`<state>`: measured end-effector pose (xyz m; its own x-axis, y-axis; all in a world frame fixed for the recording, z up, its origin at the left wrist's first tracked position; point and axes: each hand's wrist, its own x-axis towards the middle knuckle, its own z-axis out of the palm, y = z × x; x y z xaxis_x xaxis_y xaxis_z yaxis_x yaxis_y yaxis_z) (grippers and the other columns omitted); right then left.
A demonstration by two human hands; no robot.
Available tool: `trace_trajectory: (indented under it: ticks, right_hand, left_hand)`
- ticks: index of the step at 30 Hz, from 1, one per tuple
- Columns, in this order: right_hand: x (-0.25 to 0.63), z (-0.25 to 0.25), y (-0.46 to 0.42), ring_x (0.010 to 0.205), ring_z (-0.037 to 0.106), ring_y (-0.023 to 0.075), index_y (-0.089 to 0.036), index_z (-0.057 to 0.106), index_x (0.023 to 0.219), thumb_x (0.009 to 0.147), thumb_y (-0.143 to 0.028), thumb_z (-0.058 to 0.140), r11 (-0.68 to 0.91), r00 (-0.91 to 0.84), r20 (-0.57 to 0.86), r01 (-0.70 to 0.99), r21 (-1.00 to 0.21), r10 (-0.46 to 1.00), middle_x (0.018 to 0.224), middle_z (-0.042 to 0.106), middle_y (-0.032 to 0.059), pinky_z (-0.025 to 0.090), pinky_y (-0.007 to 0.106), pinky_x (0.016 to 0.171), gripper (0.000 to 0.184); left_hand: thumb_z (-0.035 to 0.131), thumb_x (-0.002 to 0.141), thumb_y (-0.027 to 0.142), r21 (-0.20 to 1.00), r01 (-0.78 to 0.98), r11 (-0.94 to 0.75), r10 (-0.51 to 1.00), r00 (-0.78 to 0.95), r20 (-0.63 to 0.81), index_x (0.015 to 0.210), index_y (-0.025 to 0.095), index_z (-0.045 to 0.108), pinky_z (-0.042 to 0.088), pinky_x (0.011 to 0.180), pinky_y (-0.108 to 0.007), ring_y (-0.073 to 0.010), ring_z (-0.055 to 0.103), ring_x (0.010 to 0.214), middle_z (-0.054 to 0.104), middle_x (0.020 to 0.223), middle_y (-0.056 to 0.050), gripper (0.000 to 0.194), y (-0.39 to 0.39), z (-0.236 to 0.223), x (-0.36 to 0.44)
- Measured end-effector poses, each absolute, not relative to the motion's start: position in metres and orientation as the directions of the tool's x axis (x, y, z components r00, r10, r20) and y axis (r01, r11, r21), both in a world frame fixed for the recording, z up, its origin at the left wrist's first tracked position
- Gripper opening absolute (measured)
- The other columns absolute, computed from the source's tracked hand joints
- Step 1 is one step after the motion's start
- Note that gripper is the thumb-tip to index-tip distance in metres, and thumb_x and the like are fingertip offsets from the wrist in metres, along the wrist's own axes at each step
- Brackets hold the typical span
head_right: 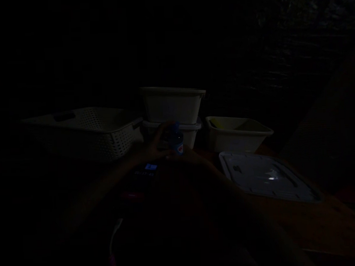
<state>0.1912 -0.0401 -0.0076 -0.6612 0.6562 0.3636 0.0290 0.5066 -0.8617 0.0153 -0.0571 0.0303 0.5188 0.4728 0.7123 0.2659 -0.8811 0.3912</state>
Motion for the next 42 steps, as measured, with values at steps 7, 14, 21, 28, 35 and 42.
trace_trajectory:
  ticks: [7,14,21,28,35,42]
  right_hand:
    - [0.19,-0.02,-0.031,0.101,0.059,0.0152,-0.01,0.054,0.114,0.072,-0.025,0.069,0.425,-0.683,0.271,0.064,-0.903,0.678,0.112,0.063,0.0097,0.046,0.032,0.091,0.047]
    - [0.187,-0.014,-0.042,0.111,0.057,0.0204,-0.016,0.055,0.12,0.066,-0.023,0.074,0.411,-0.729,0.254,0.041,-0.911,0.635,0.123,0.059,0.0085,0.045,0.037,0.095,0.057]
    - [0.188,-0.012,-0.041,0.107,0.059,0.0212,-0.016,0.056,0.119,0.066,-0.027,0.075,0.455,-0.716,0.248,0.108,-0.884,0.653,0.12,0.06,0.0092,0.047,0.041,0.093,0.057]
    - [0.188,-0.013,-0.042,0.105,0.06,0.0199,-0.016,0.056,0.118,0.067,-0.028,0.074,0.437,-0.718,0.223,0.125,-0.891,0.66,0.118,0.06,0.0105,0.048,0.039,0.092,0.055]
    - [0.189,-0.014,-0.04,0.105,0.06,0.021,-0.016,0.055,0.119,0.066,-0.031,0.075,0.424,-0.709,0.213,0.133,-0.896,0.672,0.119,0.06,0.0104,0.048,0.039,0.091,0.058]
    - [0.181,-0.023,-0.042,0.096,0.063,0.0199,-0.015,0.059,0.11,0.061,-0.031,0.078,0.343,-0.63,0.248,0.031,-0.939,0.736,0.107,0.065,0.0077,0.051,0.035,0.083,0.055]
  left_hand:
    - [0.075,0.066,0.03,0.529,0.285,-0.799,0.595,0.499,0.63,0.14,0.035,0.014,0.053,0.079,-0.036,-0.0248,0.057,0.108,0.048,0.128,-0.01,0.096,-0.058,0.023,0.018]
    - [0.073,0.067,0.03,0.548,0.252,-0.798,0.598,0.44,0.67,0.135,0.032,0.021,0.055,0.071,-0.031,-0.0203,0.061,0.096,0.053,0.115,-0.007,0.086,-0.059,0.02,0.021]
    - [0.072,0.069,0.031,0.51,0.239,-0.827,0.561,0.428,0.709,0.133,0.029,0.023,0.054,0.073,-0.031,-0.0191,0.061,0.092,0.055,0.107,-0.007,0.08,-0.057,0.022,0.021]
    - [0.07,0.071,0.028,0.53,0.228,-0.817,0.573,0.43,0.698,0.131,0.029,0.023,0.053,0.072,-0.032,-0.0183,0.06,0.089,0.055,0.105,-0.005,0.076,-0.061,0.023,0.022]
    - [0.07,0.071,0.029,0.524,0.226,-0.821,0.567,0.435,0.7,0.131,0.029,0.024,0.053,0.071,-0.032,-0.0189,0.06,0.088,0.053,0.105,-0.006,0.075,-0.061,0.024,0.023]
    - [0.068,0.072,0.028,0.502,0.236,-0.832,0.552,0.443,0.707,0.132,0.027,0.022,0.052,0.07,-0.03,-0.0178,0.06,0.086,0.053,0.105,-0.006,0.076,-0.065,0.026,0.023]
